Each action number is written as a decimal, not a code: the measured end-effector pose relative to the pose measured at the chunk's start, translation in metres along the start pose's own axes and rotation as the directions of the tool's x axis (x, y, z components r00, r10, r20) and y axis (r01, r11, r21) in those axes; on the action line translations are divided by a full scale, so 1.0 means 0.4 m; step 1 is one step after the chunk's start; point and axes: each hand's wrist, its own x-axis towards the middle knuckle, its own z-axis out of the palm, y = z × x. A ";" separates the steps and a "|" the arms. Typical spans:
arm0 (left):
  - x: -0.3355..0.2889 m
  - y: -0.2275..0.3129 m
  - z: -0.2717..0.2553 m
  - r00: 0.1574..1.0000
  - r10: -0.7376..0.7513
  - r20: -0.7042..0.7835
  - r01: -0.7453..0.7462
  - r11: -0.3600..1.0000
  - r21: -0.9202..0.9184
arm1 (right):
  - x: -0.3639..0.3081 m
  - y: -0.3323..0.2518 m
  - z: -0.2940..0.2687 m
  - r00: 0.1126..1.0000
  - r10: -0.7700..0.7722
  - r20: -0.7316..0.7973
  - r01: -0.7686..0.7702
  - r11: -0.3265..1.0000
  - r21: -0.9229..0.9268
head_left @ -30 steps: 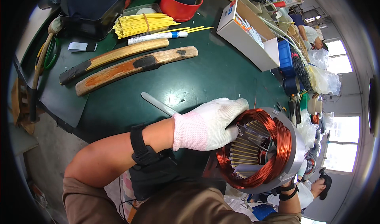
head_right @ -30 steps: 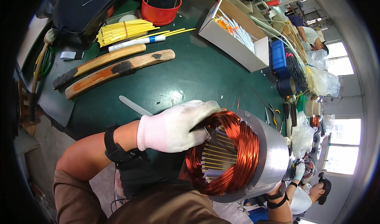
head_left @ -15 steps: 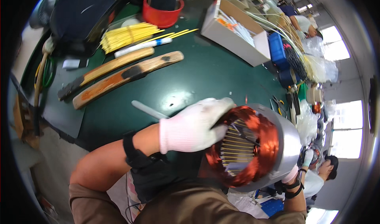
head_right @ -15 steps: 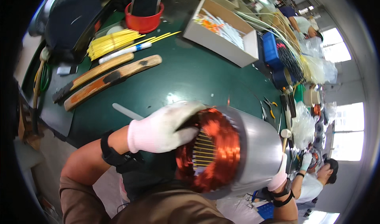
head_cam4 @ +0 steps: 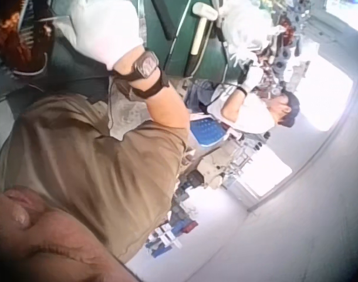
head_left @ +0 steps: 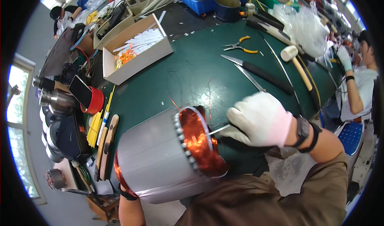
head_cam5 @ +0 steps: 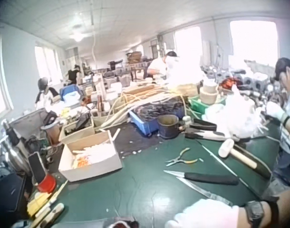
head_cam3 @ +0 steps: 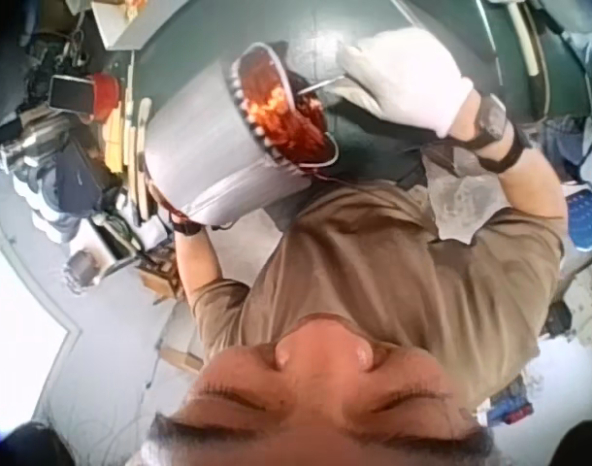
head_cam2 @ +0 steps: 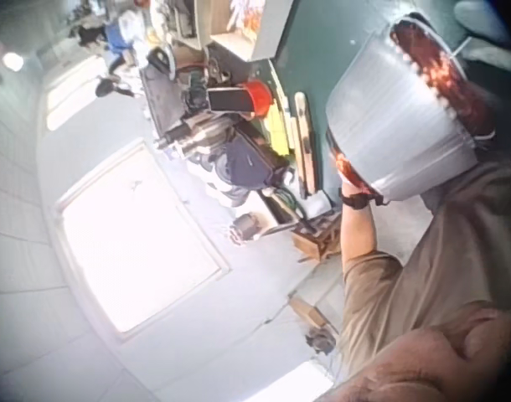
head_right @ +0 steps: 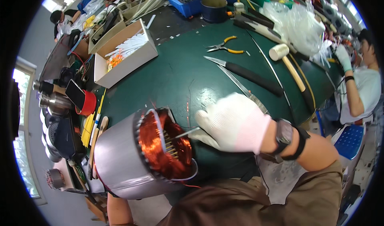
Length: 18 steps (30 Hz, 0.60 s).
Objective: Assemble internal components and coils of an electric motor stator using hand tools.
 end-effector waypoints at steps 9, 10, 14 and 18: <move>-0.124 0.122 0.003 0.952 -0.225 -0.210 0.280 0.916 0.289 | -0.021 0.071 0.020 0.998 -0.067 -0.019 0.068 0.995 0.074; -0.139 0.137 0.003 0.941 -0.236 -0.244 0.306 0.900 0.310 | -0.028 0.067 0.002 0.997 -0.074 -0.021 0.075 0.994 0.083; -0.177 0.196 0.005 0.900 -0.236 -0.366 0.374 0.850 0.370 | -0.054 0.086 -0.003 0.999 -0.039 -0.031 0.040 0.999 0.031; -0.173 0.218 0.031 0.874 -0.196 -0.445 0.382 0.843 0.379 | -0.060 0.103 -0.037 0.998 0.022 0.063 -0.022 1.000 -0.010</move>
